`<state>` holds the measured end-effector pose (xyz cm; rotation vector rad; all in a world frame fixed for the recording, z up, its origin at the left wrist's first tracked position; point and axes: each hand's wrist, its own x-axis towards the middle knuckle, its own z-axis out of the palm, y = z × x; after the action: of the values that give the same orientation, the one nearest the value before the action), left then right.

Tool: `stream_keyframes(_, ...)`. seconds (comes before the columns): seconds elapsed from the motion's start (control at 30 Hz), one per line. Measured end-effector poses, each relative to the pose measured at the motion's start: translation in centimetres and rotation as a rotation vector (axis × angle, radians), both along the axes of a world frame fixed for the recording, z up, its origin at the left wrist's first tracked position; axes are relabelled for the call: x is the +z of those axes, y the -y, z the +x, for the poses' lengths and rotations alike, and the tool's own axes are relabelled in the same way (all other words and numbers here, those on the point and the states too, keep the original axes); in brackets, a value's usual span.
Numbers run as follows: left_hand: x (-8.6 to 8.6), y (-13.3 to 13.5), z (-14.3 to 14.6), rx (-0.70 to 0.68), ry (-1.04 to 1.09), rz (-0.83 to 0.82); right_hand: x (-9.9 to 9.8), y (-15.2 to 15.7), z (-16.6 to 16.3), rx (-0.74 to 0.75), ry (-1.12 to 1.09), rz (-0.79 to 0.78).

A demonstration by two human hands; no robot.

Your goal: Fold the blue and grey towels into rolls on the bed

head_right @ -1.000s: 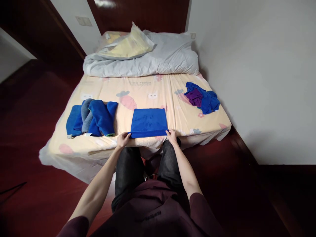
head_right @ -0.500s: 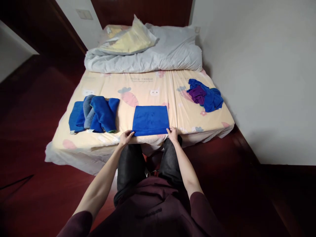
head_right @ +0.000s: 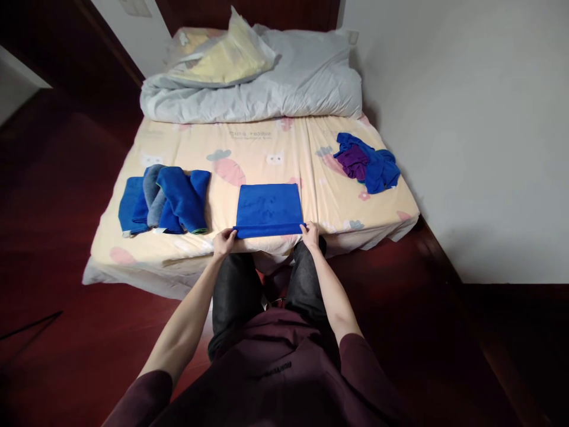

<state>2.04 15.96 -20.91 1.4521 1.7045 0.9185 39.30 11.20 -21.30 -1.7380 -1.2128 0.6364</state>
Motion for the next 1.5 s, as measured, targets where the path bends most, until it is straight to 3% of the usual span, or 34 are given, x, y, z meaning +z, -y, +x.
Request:
stream_keyframes(0.43, -0.1, 0.9, -0.1, 0.059, -0.082, -0.031, 0.6, 0.0, -0.1, -0.064, 0.160, -0.142)
stream_keyframes(0.9, 0.0, 1.4, -0.4, 0.043, -0.126, -0.071, 0.9, -0.2, -0.1, -0.097, 0.182, -0.171)
stream_keyframes(1.23, 0.7, 1.3, 0.2, 0.069, -0.144, -0.094, 2.3, -0.2, -0.7, -0.111, 0.211, -0.263)
stream_keyframes(1.4, 1.0, 1.4, 0.5, 0.068, -0.145, -0.090, 3.4, 0.4, -1.7, -0.124, 0.348, -0.338)
stream_keyframes(1.5, 0.9, 1.7, 0.7, 0.070, -0.142, -0.075, 3.9, 0.9, -2.2, -0.090, 0.432, -0.300)
